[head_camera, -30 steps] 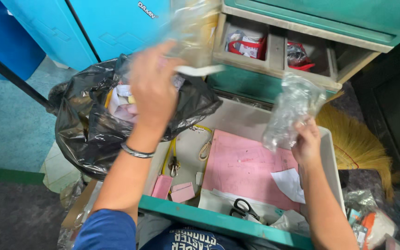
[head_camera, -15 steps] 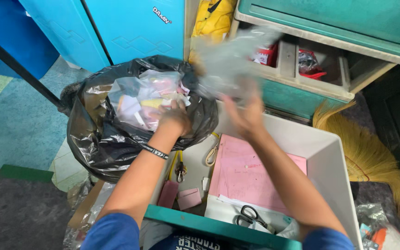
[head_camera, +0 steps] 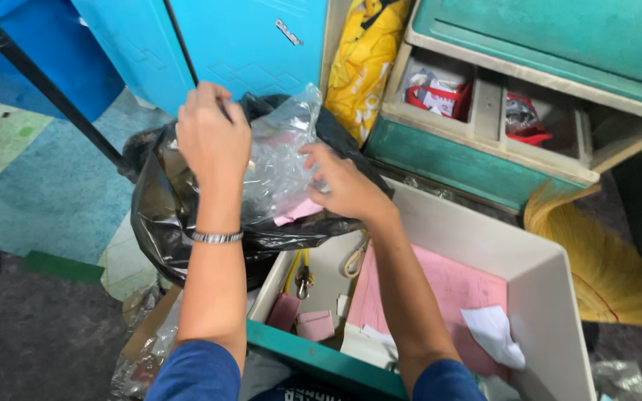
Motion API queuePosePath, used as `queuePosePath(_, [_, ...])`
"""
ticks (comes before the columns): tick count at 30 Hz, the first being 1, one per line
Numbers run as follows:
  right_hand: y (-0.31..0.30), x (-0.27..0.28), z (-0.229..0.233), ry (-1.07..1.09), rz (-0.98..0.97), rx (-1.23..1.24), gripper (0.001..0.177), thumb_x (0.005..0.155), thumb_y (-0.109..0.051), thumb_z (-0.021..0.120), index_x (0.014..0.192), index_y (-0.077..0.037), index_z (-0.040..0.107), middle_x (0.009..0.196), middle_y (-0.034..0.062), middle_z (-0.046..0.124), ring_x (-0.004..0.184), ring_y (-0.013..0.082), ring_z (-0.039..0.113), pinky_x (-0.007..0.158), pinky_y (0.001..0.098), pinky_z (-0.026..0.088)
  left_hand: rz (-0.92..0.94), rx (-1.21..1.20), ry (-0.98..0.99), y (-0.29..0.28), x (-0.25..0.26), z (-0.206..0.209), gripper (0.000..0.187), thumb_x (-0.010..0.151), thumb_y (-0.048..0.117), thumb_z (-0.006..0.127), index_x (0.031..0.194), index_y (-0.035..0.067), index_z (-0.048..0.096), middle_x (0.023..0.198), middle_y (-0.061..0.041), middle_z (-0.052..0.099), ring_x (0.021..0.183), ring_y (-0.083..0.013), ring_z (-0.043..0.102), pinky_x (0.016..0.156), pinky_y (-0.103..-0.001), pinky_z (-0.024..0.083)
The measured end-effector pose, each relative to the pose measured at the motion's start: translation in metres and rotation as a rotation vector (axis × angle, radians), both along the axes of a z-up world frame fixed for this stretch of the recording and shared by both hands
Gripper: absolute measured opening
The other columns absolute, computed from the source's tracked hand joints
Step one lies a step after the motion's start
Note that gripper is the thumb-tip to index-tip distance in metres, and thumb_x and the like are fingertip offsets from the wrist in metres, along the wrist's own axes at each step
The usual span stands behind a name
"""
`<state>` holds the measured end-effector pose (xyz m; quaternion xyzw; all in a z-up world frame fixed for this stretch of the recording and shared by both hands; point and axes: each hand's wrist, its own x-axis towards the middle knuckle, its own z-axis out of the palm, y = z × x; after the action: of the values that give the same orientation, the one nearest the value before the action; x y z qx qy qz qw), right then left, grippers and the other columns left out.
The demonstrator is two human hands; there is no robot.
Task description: The person sorts through various items in a drawer, including folders, papers, and plastic-wrapped objects, and places them into a black trash bag. They handle items one by one, briefly opening a blue folder and a book before discarding them.
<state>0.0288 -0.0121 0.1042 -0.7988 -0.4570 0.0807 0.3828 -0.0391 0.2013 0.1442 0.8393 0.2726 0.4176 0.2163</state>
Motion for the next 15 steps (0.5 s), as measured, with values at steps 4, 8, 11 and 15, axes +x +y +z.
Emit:
queuePosePath(4, [-0.030,0.024,-0.014,-0.354,-0.298,0.255,0.065,0.073,-0.009,0.086,0.130,-0.006,0.053,0.123,0.0175,0.060,0.101,0.0356,0.069,0.092,0.0417,0.054,-0.086,-0.211,0.350,0.034,0.032,-0.052,0.037,0.098,0.037,0.048,0.125,0.024,0.070,0.152,-0.013,0.048,0.145,-0.0411,0.035,0.119,-0.061,0.029])
queuePosePath(8, [-0.054,0.054,-0.068,-0.269,-0.543,-0.005,0.090,0.058,-0.021,0.098,0.130,0.003,0.048,0.118,0.0262,0.059,0.108,0.0470,0.062,0.088,0.0461,0.050,-0.197,-0.438,0.833,0.060,0.047,-0.072,0.051,0.099,0.053,0.038,0.143,0.034,0.056,0.168,-0.007,0.015,0.158,-0.0404,-0.003,0.117,-0.075,0.000])
queuePosePath(11, [-0.055,0.076,-0.093,-0.039,-0.550,-0.032,0.051,0.077,-0.014,0.084,0.119,0.001,0.058,0.107,0.0228,0.068,0.104,0.0412,0.067,0.089,0.0427,0.051,-0.236,-0.406,1.006,0.077,0.063,-0.077,0.066,0.100,0.062,0.029,0.154,0.026,0.042,0.172,-0.003,0.006,0.159,-0.0386,0.002,0.119,-0.076,0.000])
queuePosePath(15, [-0.062,0.084,-0.080,0.015,-0.640,0.170,0.023,0.099,-0.022,0.070,0.101,0.001,0.069,0.093,0.0193,0.071,0.087,0.0317,0.065,0.081,0.0386,0.051,-0.197,-0.343,0.812,0.115,0.080,-0.059,0.073,0.103,0.057,0.038,0.139,-0.007,0.050,0.153,-0.028,0.037,0.142,-0.0492,0.037,0.116,-0.059,0.029])
